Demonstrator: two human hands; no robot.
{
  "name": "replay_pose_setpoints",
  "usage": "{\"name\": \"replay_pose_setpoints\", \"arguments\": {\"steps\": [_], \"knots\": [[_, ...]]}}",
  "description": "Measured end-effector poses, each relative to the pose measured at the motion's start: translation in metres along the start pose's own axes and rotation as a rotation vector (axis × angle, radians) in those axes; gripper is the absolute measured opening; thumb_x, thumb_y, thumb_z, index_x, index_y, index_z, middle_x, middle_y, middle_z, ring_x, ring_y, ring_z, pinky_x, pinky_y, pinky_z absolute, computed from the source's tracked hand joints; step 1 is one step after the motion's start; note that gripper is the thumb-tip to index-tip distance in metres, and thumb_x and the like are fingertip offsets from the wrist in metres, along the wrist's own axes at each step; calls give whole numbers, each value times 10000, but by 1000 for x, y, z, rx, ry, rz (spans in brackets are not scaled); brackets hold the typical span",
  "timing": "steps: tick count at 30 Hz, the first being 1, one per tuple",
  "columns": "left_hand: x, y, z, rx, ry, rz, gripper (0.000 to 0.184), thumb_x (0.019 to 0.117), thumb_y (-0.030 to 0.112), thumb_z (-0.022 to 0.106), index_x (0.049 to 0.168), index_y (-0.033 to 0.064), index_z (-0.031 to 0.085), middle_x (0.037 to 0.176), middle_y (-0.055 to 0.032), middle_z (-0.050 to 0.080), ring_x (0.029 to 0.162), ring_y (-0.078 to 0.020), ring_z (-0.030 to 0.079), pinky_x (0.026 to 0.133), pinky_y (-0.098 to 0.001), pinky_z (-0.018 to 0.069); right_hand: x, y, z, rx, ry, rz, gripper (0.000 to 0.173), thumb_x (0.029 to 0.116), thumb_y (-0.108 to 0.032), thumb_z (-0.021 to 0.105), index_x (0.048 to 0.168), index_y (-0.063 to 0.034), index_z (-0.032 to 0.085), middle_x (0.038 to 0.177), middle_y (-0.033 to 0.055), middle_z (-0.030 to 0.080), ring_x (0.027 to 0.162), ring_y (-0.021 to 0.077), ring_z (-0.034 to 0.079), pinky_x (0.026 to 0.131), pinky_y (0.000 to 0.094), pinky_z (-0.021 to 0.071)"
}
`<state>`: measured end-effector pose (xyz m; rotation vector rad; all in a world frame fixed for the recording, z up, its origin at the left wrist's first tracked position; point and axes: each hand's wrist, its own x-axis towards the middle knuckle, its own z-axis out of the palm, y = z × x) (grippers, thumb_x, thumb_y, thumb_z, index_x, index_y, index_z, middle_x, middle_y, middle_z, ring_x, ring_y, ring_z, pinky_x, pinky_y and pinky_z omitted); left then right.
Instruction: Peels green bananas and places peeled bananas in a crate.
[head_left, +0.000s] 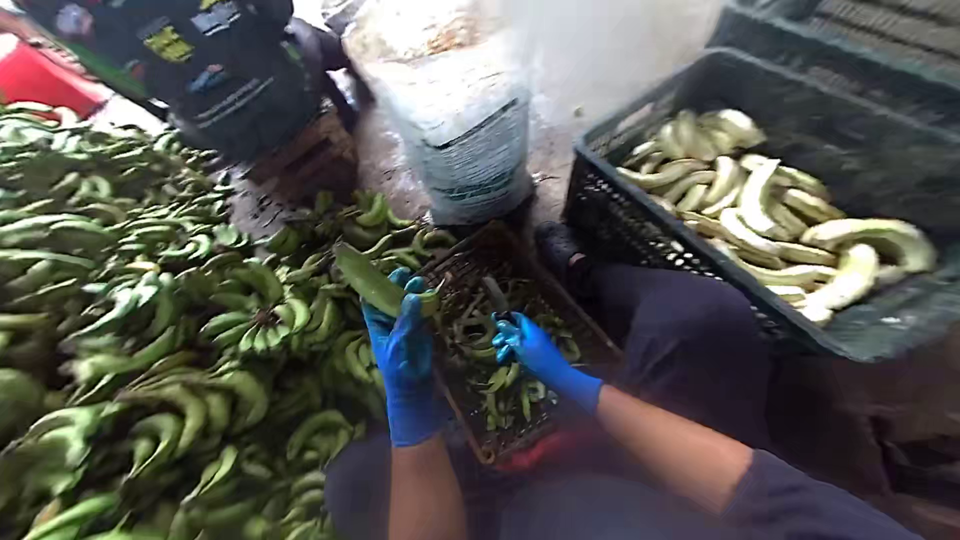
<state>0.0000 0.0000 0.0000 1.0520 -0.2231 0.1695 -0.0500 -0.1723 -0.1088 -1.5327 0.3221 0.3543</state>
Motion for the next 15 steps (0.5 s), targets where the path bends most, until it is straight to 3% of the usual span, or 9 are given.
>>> {"name": "replay_pose_setpoints", "arguments": {"steps": [1,3,5,7,8,10,12,13,15], "knots": [[-1,6,-1,28,29,16,654,864,154,785,1403,179,416,1245,-75,657,1094,-239,674,883,-433,598,-12,-8,0,-18,-13,-27,467,1098,-329,442,1438,-11,483,944,76,728,723,147,707,688,344,612],[-6,9,-5,29,16,59,674,869,108,778,1436,204,427,1304,-55,651,1164,-221,653,948,-421,575,-36,-30,5,33,-61,-184,431,1095,-325,431,1370,-9,531,861,16,714,631,92,663,587,281,582],[-12,5,-7,52,-16,94,698,882,114,768,1472,227,415,1371,-14,617,1222,-179,613,1002,-380,540,-58,-59,10,184,-102,-597,432,1077,-344,451,1314,-1,562,875,1,725,640,70,655,548,248,571],[-19,1,-9,65,-32,97,700,895,69,737,1492,218,404,1406,-5,594,1246,-167,595,1015,-361,528,-71,-94,7,248,-124,-967,475,1093,-457,409,1386,-110,546,919,-4,724,681,61,663,573,233,583],[-20,0,-9,63,-46,98,711,895,65,738,1502,214,401,1413,-8,590,1254,-169,592,1027,-362,523,-70,-104,3,204,-109,-1055,475,1096,-465,395,1417,-142,529,925,-19,723,687,44,663,579,221,585],[-21,5,-9,67,-86,95,738,893,101,758,1515,209,377,1426,-21,583,1269,-181,586,1048,-380,512,-57,-87,-4,-15,-103,-907,394,1087,-363,456,1351,-93,567,866,-4,716,639,83,655,551,287,591],[-23,17,-10,4,-145,47,757,892,152,771,1528,231,368,1439,-48,575,1275,-215,588,1042,-414,519,-46,-50,-7,-268,-330,-364,351,1077,-333,457,1241,-69,621,824,54,706,638,157,669,611,384,590],[-21,25,-11,-76,-183,-8,730,893,146,755,1518,249,392,1437,-63,577,1267,-242,594,1024,-440,528,-43,-43,-6,-324,-460,-134,373,1098,-349,425,1239,-58,612,851,79,710,659,174,678,642,391,589],[-7,38,-9,-262,-194,-152,551,881,220,727,1403,243,551,1300,-63,659,1148,-252,656,932,-458,568,-41,-60,-13,-290,-552,-4,386,1101,-325,394,1264,-48,608,850,77,715,623,154,661,595,344,571]]}}
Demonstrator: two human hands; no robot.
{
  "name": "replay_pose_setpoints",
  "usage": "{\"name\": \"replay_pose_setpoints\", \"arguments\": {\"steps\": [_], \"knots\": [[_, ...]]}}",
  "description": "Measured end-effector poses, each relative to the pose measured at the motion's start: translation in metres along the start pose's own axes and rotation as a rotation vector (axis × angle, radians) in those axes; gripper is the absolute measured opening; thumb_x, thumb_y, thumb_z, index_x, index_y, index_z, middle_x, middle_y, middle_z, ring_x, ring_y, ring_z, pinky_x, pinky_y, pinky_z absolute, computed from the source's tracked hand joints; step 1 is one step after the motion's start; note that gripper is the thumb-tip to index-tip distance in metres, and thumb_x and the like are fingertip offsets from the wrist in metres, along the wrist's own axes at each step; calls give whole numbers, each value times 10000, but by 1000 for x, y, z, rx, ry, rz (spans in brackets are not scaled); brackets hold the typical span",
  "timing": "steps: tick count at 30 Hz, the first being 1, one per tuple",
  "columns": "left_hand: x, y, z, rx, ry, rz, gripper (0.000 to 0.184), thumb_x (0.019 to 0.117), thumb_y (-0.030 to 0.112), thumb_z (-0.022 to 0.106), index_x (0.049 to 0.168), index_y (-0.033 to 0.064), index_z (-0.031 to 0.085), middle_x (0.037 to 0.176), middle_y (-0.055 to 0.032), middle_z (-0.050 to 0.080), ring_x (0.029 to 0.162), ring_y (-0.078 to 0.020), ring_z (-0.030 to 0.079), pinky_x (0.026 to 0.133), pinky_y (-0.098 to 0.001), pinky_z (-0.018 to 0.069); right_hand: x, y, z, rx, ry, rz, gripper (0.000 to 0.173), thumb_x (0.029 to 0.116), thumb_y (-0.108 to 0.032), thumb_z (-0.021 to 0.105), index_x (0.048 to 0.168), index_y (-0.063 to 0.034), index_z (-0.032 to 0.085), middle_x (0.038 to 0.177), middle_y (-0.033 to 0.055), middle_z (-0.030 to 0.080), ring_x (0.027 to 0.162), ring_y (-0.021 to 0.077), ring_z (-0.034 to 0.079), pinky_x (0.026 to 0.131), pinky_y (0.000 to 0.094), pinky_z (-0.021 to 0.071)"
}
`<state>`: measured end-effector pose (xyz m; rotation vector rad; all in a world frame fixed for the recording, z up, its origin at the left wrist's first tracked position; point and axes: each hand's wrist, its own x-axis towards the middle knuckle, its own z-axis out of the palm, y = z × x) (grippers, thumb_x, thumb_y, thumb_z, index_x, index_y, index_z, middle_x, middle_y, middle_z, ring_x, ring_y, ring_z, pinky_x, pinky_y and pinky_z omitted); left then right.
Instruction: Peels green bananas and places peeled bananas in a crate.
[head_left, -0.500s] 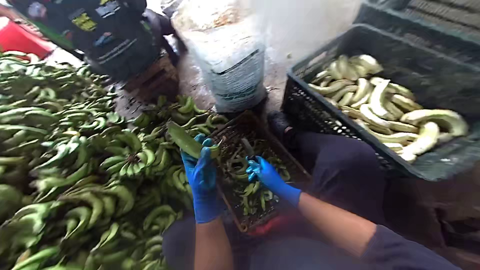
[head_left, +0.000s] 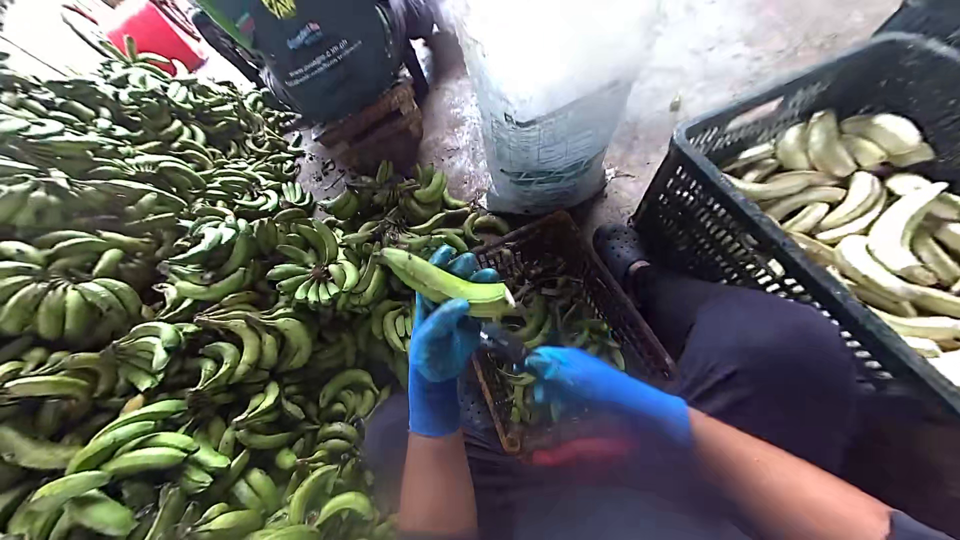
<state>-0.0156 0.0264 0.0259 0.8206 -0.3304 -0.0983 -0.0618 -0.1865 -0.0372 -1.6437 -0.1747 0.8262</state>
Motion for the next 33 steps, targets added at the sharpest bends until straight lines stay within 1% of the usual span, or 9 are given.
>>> {"name": "replay_pose_setpoints", "arguments": {"steps": [4,6,8,12,15,22,26,28,33], "knots": [[28,13,13,65,171,-181,498,1020,539,436,1309,169,602,910,-33,712,740,-142,696,643,-310,608,10,-56,-67,-354,361,-617,456,1064,-380,405,1425,-183,602,1100,-19,724,896,91,684,780,334,584],[41,11,15,153,202,-160,524,1052,545,343,1337,165,563,917,-42,715,729,-136,702,641,-306,615,23,-74,-92,-788,599,-940,517,1045,-474,379,1419,-222,632,1246,85,714,1049,244,686,851,521,492],[44,5,15,250,186,-81,515,1056,565,301,1337,202,535,989,-54,724,808,-154,701,707,-332,600,24,-76,-88,-896,628,-1047,497,1020,-564,420,1362,-308,676,1219,81,716,1071,250,666,922,563,448],[35,-17,19,212,103,-176,420,1039,398,439,1400,190,493,983,-54,707,792,-140,691,686,-294,598,42,-73,-85,-858,870,-978,375,970,-421,589,1255,-222,732,1143,139,732,984,335,706,806,609,509],[27,-25,13,108,160,-329,467,1044,463,448,1453,240,481,1004,-94,719,749,-174,701,639,-314,602,56,-87,-118,-838,1074,-728,473,1024,-460,539,1414,-210,635,1213,233,684,1054,439,662,862,672,454],[40,-14,0,337,272,-27,451,1062,416,394,1435,173,463,1061,-55,702,822,-124,685,710,-279,588,27,-51,-61,-756,639,-880,528,995,-659,436,1339,-347,689,1109,47,733,950,210,680,799,530,482],[31,-19,18,417,111,-300,418,1043,324,414,1392,115,514,1047,-101,715,798,-150,690,704,-298,592,46,-72,-96,-827,1012,-877,439,1004,-494,569,1321,-224,705,1135,167,725,972,340,688,831,590,477],[32,-23,21,388,64,-429,490,1064,331,367,1516,154,432,1131,-128,703,818,-178,710,718,-315,611,52,-80,-118,-810,1152,-764,476,1003,-507,566,1356,-209,683,1168,205,705,1028,385,674,863,619,458],[48,-34,5,148,206,-35,457,1066,447,429,1471,234,431,1221,-96,681,957,-227,720,770,-384,624,33,-57,-73,-839,922,-911,497,981,-545,552,1346,-237,688,1164,106,718,999,258,675,872,545,486]]}}
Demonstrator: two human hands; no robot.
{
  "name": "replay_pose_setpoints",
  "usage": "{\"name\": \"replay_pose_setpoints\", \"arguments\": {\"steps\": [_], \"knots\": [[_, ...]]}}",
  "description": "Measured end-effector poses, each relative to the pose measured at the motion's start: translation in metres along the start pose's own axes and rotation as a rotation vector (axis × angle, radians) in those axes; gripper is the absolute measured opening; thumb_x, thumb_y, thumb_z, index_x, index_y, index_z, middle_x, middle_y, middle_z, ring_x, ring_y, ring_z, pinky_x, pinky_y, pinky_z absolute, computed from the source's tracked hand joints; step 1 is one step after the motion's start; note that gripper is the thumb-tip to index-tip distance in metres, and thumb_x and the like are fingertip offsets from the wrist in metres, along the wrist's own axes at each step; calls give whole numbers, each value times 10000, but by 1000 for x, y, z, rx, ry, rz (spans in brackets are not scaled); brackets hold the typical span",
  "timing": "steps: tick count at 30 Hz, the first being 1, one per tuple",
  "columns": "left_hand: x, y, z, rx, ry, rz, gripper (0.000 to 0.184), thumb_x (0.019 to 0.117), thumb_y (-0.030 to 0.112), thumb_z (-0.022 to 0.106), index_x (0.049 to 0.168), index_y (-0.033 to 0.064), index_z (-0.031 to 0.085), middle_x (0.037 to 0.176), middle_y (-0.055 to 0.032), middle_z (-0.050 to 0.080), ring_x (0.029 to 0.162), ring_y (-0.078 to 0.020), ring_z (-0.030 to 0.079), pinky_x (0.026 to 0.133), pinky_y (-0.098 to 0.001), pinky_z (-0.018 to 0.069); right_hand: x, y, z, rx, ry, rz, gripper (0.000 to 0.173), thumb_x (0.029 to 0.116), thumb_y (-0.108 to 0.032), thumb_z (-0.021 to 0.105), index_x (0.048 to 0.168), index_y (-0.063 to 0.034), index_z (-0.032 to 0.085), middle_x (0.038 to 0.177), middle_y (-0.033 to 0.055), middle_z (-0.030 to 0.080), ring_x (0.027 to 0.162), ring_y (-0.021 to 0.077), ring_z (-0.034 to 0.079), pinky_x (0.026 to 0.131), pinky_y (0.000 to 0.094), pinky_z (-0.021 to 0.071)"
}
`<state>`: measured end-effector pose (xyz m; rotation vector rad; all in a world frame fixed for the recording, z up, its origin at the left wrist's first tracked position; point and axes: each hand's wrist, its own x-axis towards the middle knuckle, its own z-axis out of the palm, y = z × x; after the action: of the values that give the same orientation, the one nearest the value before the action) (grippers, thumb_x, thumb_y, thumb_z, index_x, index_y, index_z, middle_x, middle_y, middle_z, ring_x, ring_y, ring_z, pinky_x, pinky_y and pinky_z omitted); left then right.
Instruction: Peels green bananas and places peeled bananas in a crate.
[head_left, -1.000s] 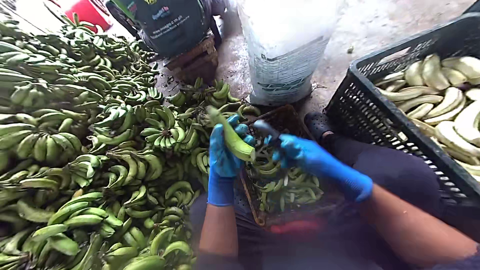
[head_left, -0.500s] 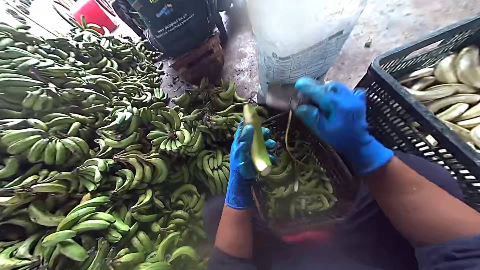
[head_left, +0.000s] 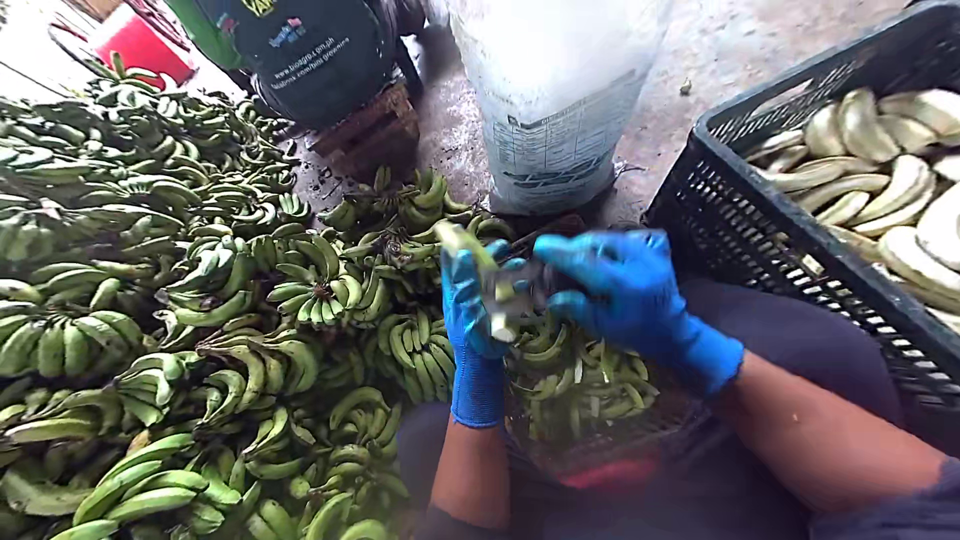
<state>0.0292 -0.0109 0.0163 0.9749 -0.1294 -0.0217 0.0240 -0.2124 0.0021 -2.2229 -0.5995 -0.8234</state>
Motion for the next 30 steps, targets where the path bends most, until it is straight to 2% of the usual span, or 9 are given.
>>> {"name": "replay_pose_setpoints", "arguments": {"steps": [3,6,9,15,19,23,25,27,30], "knots": [[-2,0,6,-29,-32,124,393,1061,372,466,1425,223,463,1216,-33,686,959,-146,711,779,-314,612,-9,-11,4,54,19,-111,460,1002,-575,520,1262,-258,729,1102,76,738,972,210,679,893,478,459],[-8,7,2,228,-237,-171,609,941,491,650,1432,163,502,1093,-50,716,869,-125,695,754,-303,598,22,21,-2,16,64,-19,444,1005,-513,556,1293,-217,720,1122,133,732,973,283,695,830,533,514],[1,5,-3,143,-281,-330,544,1033,410,472,1533,214,383,1203,-143,680,927,-213,701,791,-358,599,34,38,-4,-84,56,171,495,1003,-543,533,1359,-232,680,1164,182,706,1002,359,676,826,599,468],[7,7,24,-244,224,203,352,1103,390,329,1226,162,567,1119,-23,684,1005,-148,695,865,-324,593,-12,-14,12,-18,125,-95,444,961,-541,603,1276,-253,727,1123,96,738,986,242,679,877,493,462],[-6,4,9,85,-133,-29,427,1016,429,523,1363,181,552,1092,-18,695,896,-107,682,756,-290,592,23,16,4,116,-10,16,472,990,-556,542,1303,-252,721,1137,97,740,987,255,696,828,547,500],[-1,10,-10,265,-417,-312,688,996,393,525,1600,200,259,1271,-149,647,947,-210,687,815,-374,587,37,44,2,10,-142,251,545,1014,-615,396,1367,-302,667,1142,126,714,994,320,676,791,593,451],[5,8,-9,95,-342,-255,592,1006,441,505,1536,250,322,1307,-135,641,883,-207,703,722,-345,600,26,33,3,-26,-98,235,549,1022,-604,407,1385,-273,654,1138,149,710,989,334,678,790,595,470],[7,10,-1,-157,-163,-150,452,1032,492,456,1342,184,571,1139,-63,700,898,-153,699,735,-308,601,4,10,8,-22,20,78,522,1001,-576,499,1356,-239,682,1135,133,721,976,289,683,830,556,500],[6,17,13,-595,44,-138,436,1067,454,293,1165,142,580,919,14,667,795,-80,697,683,-233,598,-16,-14,15,-12,105,-105,472,966,-565,593,1289,-243,716,1136,96,731,1008,234,669,902,480,448]]}}
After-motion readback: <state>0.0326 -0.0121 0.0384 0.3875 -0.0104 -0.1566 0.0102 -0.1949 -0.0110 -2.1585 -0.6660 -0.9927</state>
